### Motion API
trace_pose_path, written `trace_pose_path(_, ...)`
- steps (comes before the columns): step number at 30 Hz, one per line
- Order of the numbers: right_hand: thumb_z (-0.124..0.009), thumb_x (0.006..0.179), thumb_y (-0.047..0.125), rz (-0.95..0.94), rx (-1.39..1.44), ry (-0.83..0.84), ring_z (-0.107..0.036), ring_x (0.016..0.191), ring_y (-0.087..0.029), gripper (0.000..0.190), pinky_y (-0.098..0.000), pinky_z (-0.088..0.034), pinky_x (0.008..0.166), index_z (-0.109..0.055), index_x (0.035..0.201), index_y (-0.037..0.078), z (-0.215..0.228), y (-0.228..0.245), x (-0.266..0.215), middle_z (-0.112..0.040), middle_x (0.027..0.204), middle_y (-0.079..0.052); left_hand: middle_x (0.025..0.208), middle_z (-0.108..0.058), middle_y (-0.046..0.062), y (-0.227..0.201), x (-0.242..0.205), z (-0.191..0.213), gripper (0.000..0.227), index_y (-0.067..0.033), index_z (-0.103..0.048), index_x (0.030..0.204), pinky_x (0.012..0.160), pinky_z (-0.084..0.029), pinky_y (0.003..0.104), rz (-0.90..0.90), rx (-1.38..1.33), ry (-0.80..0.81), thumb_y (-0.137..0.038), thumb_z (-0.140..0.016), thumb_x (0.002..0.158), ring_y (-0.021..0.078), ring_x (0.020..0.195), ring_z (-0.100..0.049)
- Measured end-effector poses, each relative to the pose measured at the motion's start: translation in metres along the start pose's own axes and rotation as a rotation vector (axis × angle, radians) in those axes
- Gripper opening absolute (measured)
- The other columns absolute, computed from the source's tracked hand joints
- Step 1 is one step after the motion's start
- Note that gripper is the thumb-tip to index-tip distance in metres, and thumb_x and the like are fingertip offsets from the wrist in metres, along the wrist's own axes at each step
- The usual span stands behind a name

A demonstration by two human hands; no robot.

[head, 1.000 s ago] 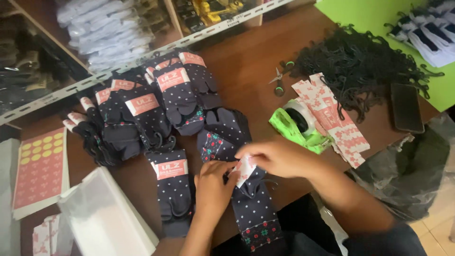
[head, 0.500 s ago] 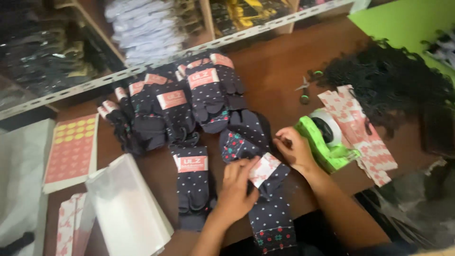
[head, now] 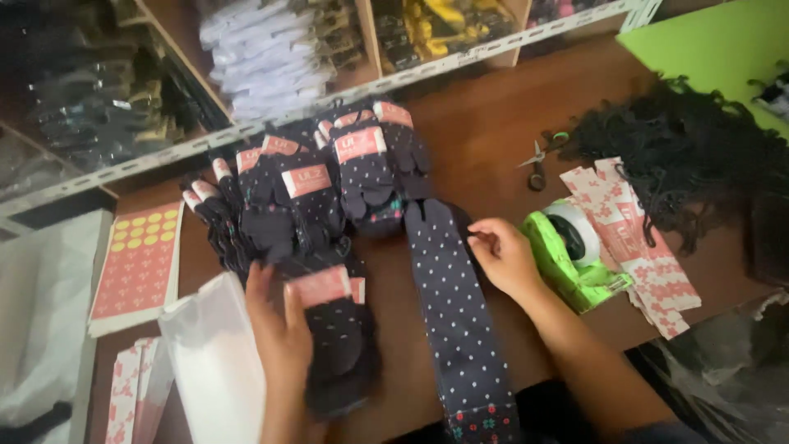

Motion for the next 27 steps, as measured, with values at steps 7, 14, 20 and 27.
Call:
trace_pose_path(7,-0.069,0.094,0.035,0.255,-0.368,0.145,-0.059,0.1,-0.037,0.031,-0.0441,-0.045,0.093,-0.074,0.118,0.016,-0.052,0.019,0.074,-0.063,0.108,-0.011,0.132,-0.063,0.012,-0.119,-0.066,-0.08,0.034,-0.0089,-0.061,0.128,0.11,-0.041,0.043,-0.235,-0.205,0.369,-0.025,-0.056,0.098,0.0289,0.129,-0.058)
trace_pose_path(14,-0.077,0.088,0.005,0.316,0.126,-0.066,-0.071,0.107,-0.021,0.016,-0.032,-0.05,0.101,-0.066,0.098,0.009,0.002,0.1,0.039,-0.075,0.112,-0.009,0.138,-0.064,0.032,-0.071,-0.092,-0.162,0.089,0.0056,-0.059,0.136,0.11,-0.046,0.044,1.097,-1.243,0.609,-0.066,-0.033,0.09,0.0405,0.133,-0.06)
trace_pose_path(20,-0.059,0.105,0.017,0.5,0.284,0.716,-0.074,0.099,-0.022,0.006,-0.0351,-0.052,0.092,-0.061,0.101,0.013,0.063,0.195,-0.109,-0.075,0.108,-0.001,0.112,-0.075,0.017,-0.025,-0.106,-0.162,0.055,-0.0097,-0.068,0.122,0.093,-0.054,0.044,1.297,-1.065,0.672,-0.051,-0.063,0.086,0.0312,0.101,-0.07)
trace_pose_path(27,-0.069,0.096,0.028,0.549,-0.236,0.462,-0.075,0.097,-0.013,0.014,-0.0306,-0.059,0.088,-0.077,0.103,0.018,0.168,0.024,-0.075,-0.079,0.103,0.003,0.1,-0.08,0.002,0.007,-0.094,-0.19,0.032,-0.006,-0.082,0.107,0.085,-0.05,0.028,0.668,-0.524,0.697,-0.001,-0.074,0.077,0.0134,0.087,-0.067)
Point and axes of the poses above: each hand's wrist, its own x-axis towards the middle knuckle, its own z-axis out of the back of the hand, y = z × x, the point moved 5 cm from there along x, towards the middle knuckle
